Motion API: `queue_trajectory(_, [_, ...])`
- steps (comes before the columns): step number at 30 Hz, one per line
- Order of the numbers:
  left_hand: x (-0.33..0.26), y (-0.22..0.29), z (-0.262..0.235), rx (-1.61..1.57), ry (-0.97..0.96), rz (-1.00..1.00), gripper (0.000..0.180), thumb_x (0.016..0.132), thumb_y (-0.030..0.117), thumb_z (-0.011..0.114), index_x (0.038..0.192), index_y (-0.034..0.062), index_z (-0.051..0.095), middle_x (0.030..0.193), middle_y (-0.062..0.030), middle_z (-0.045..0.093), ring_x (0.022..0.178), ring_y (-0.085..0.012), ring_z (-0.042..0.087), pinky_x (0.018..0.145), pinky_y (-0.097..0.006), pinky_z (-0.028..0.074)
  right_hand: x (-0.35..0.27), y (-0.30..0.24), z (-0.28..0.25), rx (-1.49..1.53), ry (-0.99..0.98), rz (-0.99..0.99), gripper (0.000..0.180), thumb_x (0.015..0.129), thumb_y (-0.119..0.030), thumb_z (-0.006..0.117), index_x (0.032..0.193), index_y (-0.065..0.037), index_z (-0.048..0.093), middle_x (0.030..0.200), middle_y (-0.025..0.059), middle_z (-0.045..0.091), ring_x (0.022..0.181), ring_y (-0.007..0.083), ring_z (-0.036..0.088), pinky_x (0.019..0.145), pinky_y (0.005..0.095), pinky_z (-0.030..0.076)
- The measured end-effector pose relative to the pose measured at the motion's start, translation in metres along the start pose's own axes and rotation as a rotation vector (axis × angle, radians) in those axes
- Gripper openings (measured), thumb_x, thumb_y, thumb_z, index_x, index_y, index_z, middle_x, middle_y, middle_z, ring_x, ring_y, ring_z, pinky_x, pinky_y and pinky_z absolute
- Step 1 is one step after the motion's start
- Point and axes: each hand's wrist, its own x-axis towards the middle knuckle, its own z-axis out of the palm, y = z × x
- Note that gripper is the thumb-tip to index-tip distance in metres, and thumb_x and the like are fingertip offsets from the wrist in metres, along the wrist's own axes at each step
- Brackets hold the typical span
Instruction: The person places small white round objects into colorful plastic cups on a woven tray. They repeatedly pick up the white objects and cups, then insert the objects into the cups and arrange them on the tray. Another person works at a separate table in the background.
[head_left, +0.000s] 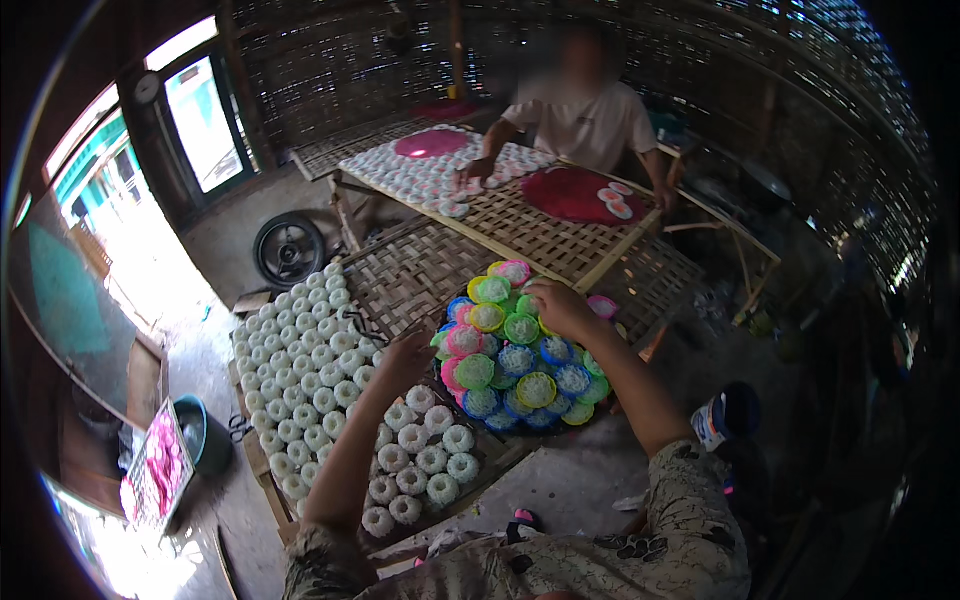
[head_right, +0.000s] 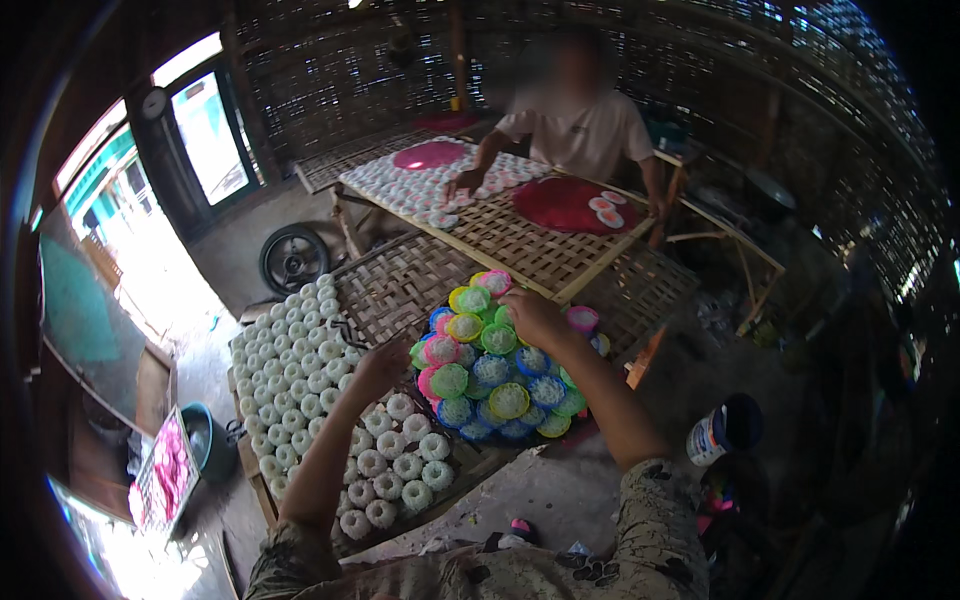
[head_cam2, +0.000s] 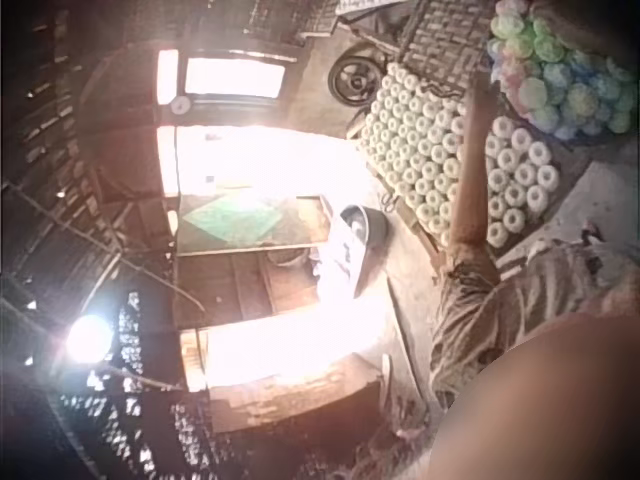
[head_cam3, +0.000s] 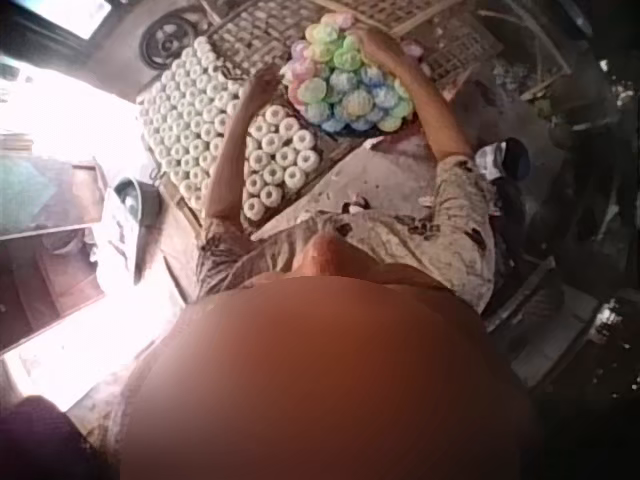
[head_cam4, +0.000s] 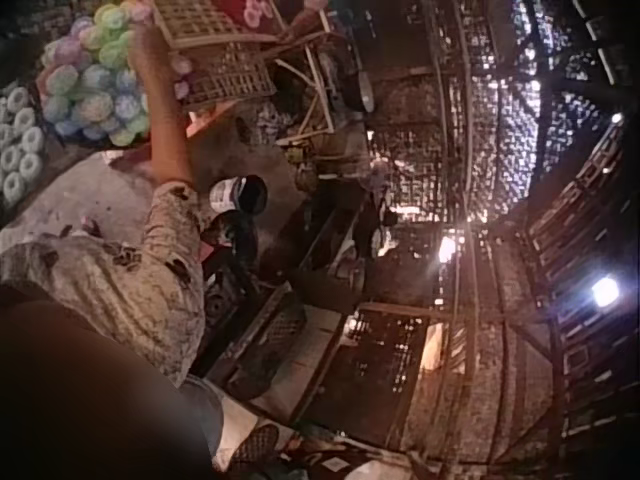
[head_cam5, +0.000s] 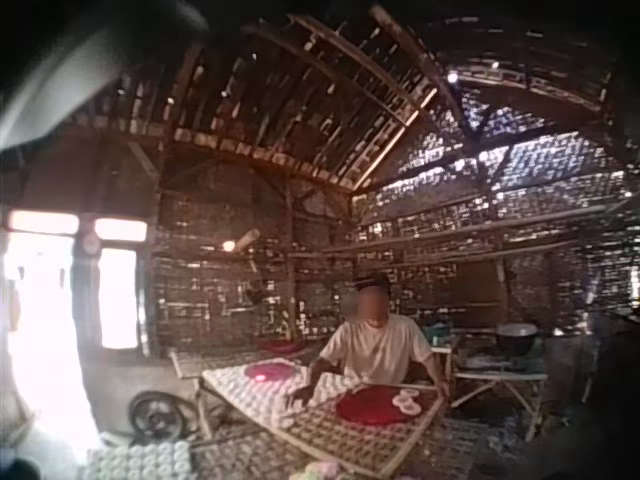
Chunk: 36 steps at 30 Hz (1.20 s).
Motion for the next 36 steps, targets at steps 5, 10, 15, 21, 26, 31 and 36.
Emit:
queue_trajectory(5, [0.054, -0.018, 0.03, 0.31, 0.025, 0.18, 0.023, 0.089, 0.024, 0.062, 0.102, 0.0052, 0.067, 0.096, -0.0164, 0.068, 0.091, -0.037, 0.063, 0.082, -0.042, 0.051, 0.03, 0.009, 0.003, -0.323, -0.202, -0.216, 0.021, 0.081, -0.004, 0.057, 0.101, -0.005, 0.061, 0.106, 0.0135, 0.062, 0.101, 0.0349, 0.06, 0.085, 0.0469, 0.05])
queue_trajectory(10, [0.057, -0.007, 0.029, 0.271, -0.144, 0.194, 0.016, 0.089, 0.018, 0.059, 0.092, 0.0026, 0.063, 0.089, -0.017, 0.068, 0.082, -0.0313, 0.067, 0.074, -0.04, 0.052, 0.038, 0.0, -0.018, -0.339, -0.373, -0.09, 0.028, 0.081, -0.006, 0.057, 0.109, -0.002, 0.055, 0.1, 0.0167, 0.062, 0.094, 0.036, 0.062, 0.079, 0.0461, 0.051])
queue_trajectory(15, [0.056, -0.011, 0.01, -0.159, -0.14, -0.19, 0.016, 0.089, 0.015, 0.06, 0.091, -0.0005, 0.055, 0.086, -0.0182, 0.067, 0.07, -0.0268, 0.069, 0.063, -0.036, 0.054, 0.07, 0.008, -0.038, -0.035, -0.538, 0.151, 0.023, 0.084, -0.01, 0.061, 0.104, -0.002, 0.054, 0.091, 0.0142, 0.062, 0.082, 0.0247, 0.063, 0.069, 0.0371, 0.05])
queue_trajectory(21, [0.081, -0.061, -0.026, -0.954, 0.001, -0.361, 0.023, 0.092, 0.016, 0.063, 0.101, 0.0025, 0.046, 0.092, -0.0087, 0.061, 0.078, -0.0214, 0.067, 0.065, -0.034, 0.056, 0.146, 0.025, 0.001, 0.571, -0.599, 0.264, 0.03, 0.084, -0.021, 0.071, 0.101, -0.004, 0.053, 0.09, 0.0065, 0.059, 0.075, 0.0128, 0.058, 0.066, 0.0302, 0.048])
queue_trajectory(26, [0.124, -0.061, -0.029, 0.164, 0.482, -0.042, 0.038, 0.081, 0.02, 0.073, 0.104, 0.0044, 0.048, 0.096, -0.0101, 0.062, 0.094, -0.026, 0.063, 0.077, -0.041, 0.05, 0.213, 0.007, 0.097, 0.266, -0.313, -0.136, 0.041, 0.075, -0.024, 0.078, 0.101, -0.008, 0.05, 0.094, 0.0095, 0.06, 0.088, 0.0235, 0.061, 0.078, 0.0396, 0.049])
queue_trajectory(31, [0.126, -0.044, -0.01, 0.756, 0.311, -0.119, 0.043, 0.074, 0.024, 0.073, 0.106, 0.0077, 0.051, 0.107, -0.0111, 0.062, 0.108, -0.0308, 0.056, 0.095, -0.047, 0.037, 0.219, 0.009, 0.13, -0.215, -0.482, -0.351, 0.041, 0.073, -0.028, 0.078, 0.095, -0.011, 0.049, 0.097, 0.0108, 0.061, 0.091, 0.0329, 0.063, 0.087, 0.0475, 0.047])
queue_trajectory(36, [0.119, -0.02, -0.02, 0.248, 0.66, -0.019, 0.041, 0.08, 0.022, 0.072, 0.113, 0.0085, 0.052, 0.109, -0.011, 0.061, 0.106, -0.0302, 0.058, 0.09, -0.043, 0.045, 0.24, 0.033, 0.086, 0.448, -0.514, -0.181, 0.04, 0.077, -0.029, 0.076, 0.102, -0.008, 0.054, 0.095, 0.0109, 0.063, 0.089, 0.0301, 0.064, 0.083, 0.0469, 0.051])
